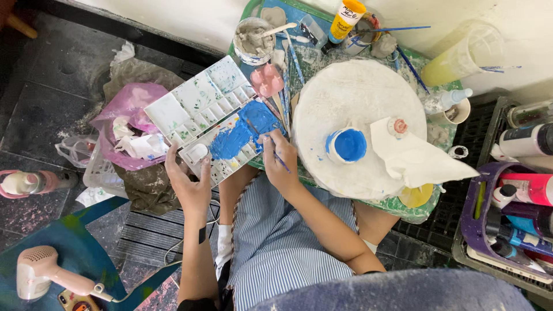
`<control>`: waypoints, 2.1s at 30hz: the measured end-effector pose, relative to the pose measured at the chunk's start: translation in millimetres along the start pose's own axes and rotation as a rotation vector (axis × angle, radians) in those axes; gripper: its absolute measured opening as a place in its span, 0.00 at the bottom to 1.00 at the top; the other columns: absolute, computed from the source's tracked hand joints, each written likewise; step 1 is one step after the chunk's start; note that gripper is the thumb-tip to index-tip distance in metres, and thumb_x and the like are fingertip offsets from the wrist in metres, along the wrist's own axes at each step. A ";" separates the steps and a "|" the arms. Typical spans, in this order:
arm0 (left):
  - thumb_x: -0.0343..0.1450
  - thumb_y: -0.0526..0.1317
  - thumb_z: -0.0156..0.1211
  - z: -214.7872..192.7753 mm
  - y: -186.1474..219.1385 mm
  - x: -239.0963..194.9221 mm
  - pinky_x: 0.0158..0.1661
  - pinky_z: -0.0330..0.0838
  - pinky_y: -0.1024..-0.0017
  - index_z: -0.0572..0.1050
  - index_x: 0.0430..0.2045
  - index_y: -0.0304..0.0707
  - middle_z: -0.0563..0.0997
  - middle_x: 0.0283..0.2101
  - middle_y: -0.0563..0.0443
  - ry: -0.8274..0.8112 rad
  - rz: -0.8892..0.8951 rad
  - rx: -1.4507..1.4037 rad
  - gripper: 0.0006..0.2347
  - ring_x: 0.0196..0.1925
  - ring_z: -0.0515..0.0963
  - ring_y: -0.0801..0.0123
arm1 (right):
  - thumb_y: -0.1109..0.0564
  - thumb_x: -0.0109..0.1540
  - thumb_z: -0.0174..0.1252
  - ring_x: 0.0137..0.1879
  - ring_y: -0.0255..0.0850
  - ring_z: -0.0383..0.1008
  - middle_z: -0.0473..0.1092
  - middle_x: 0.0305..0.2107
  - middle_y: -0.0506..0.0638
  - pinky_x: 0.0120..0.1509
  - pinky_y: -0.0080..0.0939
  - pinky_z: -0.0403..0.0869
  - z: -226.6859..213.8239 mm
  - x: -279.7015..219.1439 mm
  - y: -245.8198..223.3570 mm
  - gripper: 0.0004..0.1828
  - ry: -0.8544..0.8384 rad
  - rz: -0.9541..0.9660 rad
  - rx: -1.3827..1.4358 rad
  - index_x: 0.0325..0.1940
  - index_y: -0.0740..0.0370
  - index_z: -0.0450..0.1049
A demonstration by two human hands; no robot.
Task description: The person paints the inside of a small blue ceramic cup using a paintbrush. They dip the brush into a palette of blue paint and apply it to the interior of the cup.
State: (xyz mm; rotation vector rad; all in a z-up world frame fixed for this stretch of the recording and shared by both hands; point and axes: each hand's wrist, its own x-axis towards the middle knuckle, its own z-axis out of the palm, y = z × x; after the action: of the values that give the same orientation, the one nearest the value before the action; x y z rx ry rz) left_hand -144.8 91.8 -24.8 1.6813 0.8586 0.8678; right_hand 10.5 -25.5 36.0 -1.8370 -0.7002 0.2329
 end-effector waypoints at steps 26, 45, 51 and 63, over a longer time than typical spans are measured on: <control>0.70 0.39 0.65 74.8 84.9 -29.7 0.72 0.42 0.49 0.77 0.49 0.44 0.79 0.56 0.54 -0.268 0.451 0.325 0.13 0.67 0.70 0.62 | 0.74 0.66 0.51 0.35 0.31 0.69 0.74 0.41 0.54 0.40 0.30 0.69 -238.8 -59.6 37.6 0.11 0.282 -0.035 0.128 0.47 0.68 0.76; 0.63 0.53 0.73 135.5 81.8 -33.5 0.70 0.39 0.46 0.64 0.64 0.38 0.68 0.71 0.48 -0.480 0.421 0.333 0.36 0.76 0.60 0.53 | 0.71 0.65 0.51 0.38 0.36 0.69 0.71 0.43 0.52 0.41 0.34 0.69 -246.7 -6.4 -1.5 0.11 -0.144 -0.102 -0.160 0.45 0.64 0.77; 0.62 0.53 0.73 135.9 76.3 -26.8 0.70 0.40 0.46 0.63 0.64 0.39 0.68 0.71 0.49 -0.516 0.423 0.313 0.37 0.77 0.58 0.52 | 0.71 0.62 0.51 0.35 0.34 0.72 0.74 0.43 0.51 0.40 0.33 0.72 -232.1 0.5 1.7 0.13 -0.114 -0.049 -0.143 0.45 0.63 0.78; 0.62 0.51 0.74 134.5 85.6 -20.3 0.70 0.38 0.46 0.64 0.64 0.40 0.68 0.71 0.49 -0.538 0.399 0.276 0.36 0.78 0.57 0.52 | 0.72 0.62 0.51 0.40 0.35 0.75 0.74 0.44 0.51 0.44 0.34 0.74 -240.4 4.3 1.9 0.12 -0.115 -0.145 -0.178 0.44 0.64 0.77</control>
State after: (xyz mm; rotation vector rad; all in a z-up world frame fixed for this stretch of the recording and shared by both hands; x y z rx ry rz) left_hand -27.3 -6.1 24.4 2.2347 0.2832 0.5149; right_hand 129.3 -214.1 125.9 -1.9421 -0.9561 0.1873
